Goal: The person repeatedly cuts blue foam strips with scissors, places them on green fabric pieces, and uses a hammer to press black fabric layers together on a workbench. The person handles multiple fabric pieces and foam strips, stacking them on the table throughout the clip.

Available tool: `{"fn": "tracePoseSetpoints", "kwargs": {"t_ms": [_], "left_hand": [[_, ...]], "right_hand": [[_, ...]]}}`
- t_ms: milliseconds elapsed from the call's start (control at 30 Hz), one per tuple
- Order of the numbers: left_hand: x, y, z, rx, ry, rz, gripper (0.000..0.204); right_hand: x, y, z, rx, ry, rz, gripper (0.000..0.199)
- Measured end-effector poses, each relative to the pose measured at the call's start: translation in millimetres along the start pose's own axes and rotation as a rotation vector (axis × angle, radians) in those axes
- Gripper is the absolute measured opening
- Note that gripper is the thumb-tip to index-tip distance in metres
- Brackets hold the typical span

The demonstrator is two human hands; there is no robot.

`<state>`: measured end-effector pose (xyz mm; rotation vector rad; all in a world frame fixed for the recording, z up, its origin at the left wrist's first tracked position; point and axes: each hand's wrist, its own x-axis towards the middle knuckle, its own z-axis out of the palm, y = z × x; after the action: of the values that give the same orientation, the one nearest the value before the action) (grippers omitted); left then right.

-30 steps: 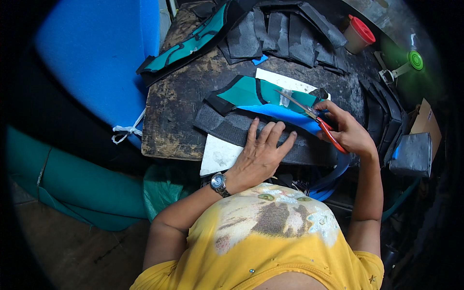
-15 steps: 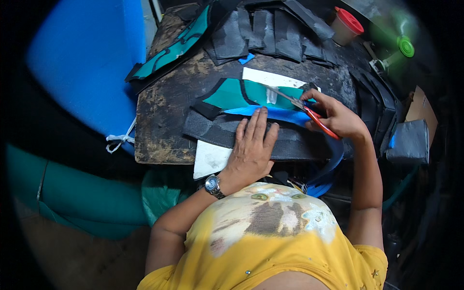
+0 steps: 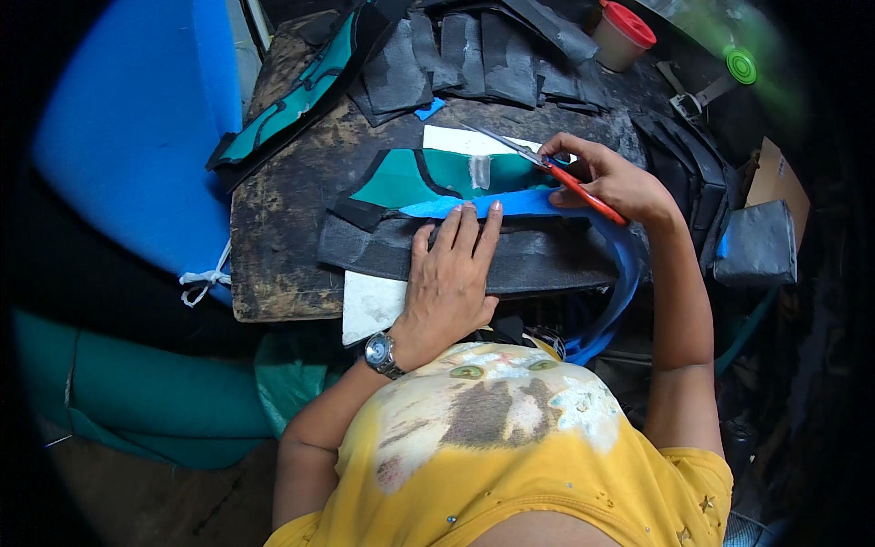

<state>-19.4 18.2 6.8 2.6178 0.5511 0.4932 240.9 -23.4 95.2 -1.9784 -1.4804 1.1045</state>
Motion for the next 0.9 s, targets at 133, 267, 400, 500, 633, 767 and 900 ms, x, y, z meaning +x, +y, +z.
{"fn": "tracePoseSetpoints", "kwargs": {"t_ms": [133, 267, 400, 500, 633, 767, 900], "left_hand": [[6.3, 4.9, -3.5, 0.075, -0.033, 0.004, 0.112], [11.8, 8.6, -6.1, 0.092, -0.041, 0.003, 0.110], [14.5, 9.5, -8.9, 0.107, -0.068, 0.007, 0.109], [15.3, 9.9, -10.2, 0.123, -0.064, 0.013, 0.108], [16.2, 10.7, -10.3, 0.141, -0.062, 0.018, 0.108], [16.5, 12.1, -8.5, 0.146, -0.071, 0.005, 0.106], [16.7, 12.9, -7.6, 0.159, -0.064, 0.006, 0.104]], "right_hand": [[-3.7, -4.6, -2.6, -0.090, -0.012, 0.075, 0.050], [-17.8, -8.7, 2.6, -0.376, 0.168, -0.030, 0.049], [-51.0, -15.1, 11.2, -0.425, 0.527, -0.152, 0.046], [-89.0, -20.7, 10.7, -0.143, 0.449, -0.024, 0.045], [-135.1, -12.9, 29.5, 0.137, 0.106, 0.285, 0.057], [-153.9, 5.4, 53.4, -0.029, -0.013, 0.271, 0.060], [-155.1, 14.0, 68.7, -0.068, 0.042, 0.365, 0.063]]}}
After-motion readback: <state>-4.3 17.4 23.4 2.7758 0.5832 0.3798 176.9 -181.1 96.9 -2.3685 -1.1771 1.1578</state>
